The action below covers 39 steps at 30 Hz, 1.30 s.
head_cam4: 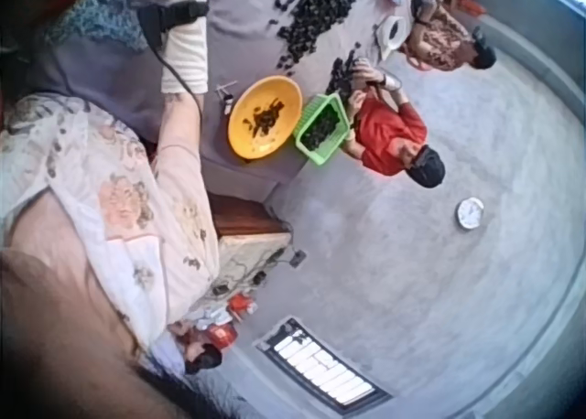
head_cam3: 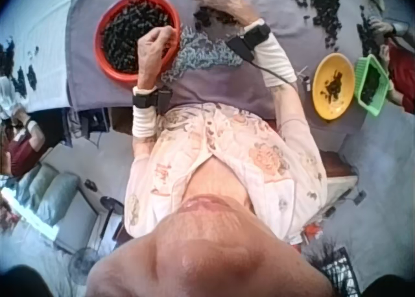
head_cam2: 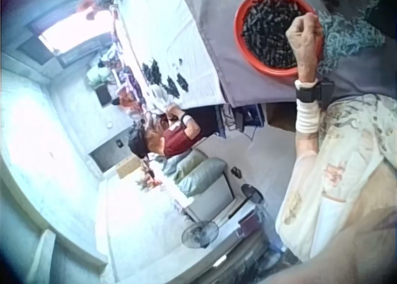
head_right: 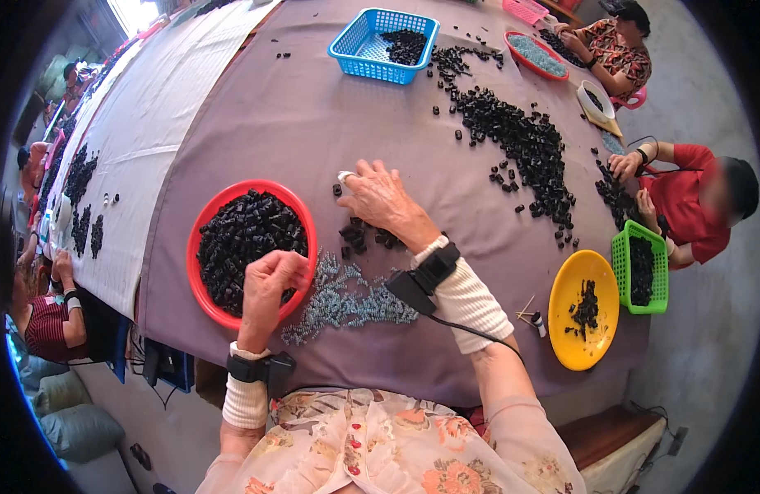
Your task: Assembling small black plastic components by hand at a workshop table.
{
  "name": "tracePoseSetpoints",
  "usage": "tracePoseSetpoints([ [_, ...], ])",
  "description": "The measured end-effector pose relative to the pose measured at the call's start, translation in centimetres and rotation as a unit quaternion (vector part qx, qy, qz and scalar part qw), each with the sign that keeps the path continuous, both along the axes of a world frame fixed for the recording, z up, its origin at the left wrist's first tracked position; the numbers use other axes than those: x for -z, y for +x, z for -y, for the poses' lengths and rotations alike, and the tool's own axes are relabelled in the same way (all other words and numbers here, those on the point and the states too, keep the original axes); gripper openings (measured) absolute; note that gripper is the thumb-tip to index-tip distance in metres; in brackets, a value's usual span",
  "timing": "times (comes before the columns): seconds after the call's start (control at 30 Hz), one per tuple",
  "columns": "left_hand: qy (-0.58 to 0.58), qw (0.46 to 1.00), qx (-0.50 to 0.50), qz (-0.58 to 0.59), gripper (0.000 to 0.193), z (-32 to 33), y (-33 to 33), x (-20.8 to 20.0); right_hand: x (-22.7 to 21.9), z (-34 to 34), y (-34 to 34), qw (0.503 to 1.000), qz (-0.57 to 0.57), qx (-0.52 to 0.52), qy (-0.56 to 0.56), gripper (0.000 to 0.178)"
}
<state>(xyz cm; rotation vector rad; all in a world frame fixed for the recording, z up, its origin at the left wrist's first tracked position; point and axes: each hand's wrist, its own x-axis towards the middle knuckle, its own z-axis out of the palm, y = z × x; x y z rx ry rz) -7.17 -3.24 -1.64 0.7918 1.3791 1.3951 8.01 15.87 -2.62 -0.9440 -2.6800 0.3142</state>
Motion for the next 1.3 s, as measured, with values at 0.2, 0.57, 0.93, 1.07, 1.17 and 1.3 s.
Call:
tracePoseSetpoints([
  [0.2, -0.019, 0.998, 0.056, 0.032, 0.020, -0.2, 1.1, 0.7, 2.0, 0.4, -0.6, 0.999, 0.027, -0.040, 0.002, 0.030],
  [0.57, -0.006, 0.988, 0.137, 0.067, 0.021, -1.5, 3.2, 0.8, 0.7, -3.2, 7.2, 0.994, 0.092, -0.010, -0.057, 0.032],
  [0.93, -0.024, 0.982, 0.159, 0.095, 0.021, -2.3, 2.8, 1.1, -1.8, -9.3, 7.2, 0.997, -0.044, -0.055, -0.027, 0.040],
  [1.07, -0.009, 0.982, 0.163, 0.094, 0.021, -1.8, 2.1, 1.0, -5.6, -14.7, 5.7, 0.989, 0.003, 0.093, -0.110, 0.055],
  [1.17, -0.018, 0.980, 0.176, 0.094, 0.022, -1.8, 1.8, 1.1, -6.0, -18.2, 4.9, 0.981, -0.009, 0.138, -0.135, 0.070],
  [1.3, -0.040, 0.975, 0.197, 0.098, 0.022, -1.7, 1.7, 0.8, -4.1, -22.1, 3.5, 0.970, -0.094, 0.155, -0.163, 0.073],
])
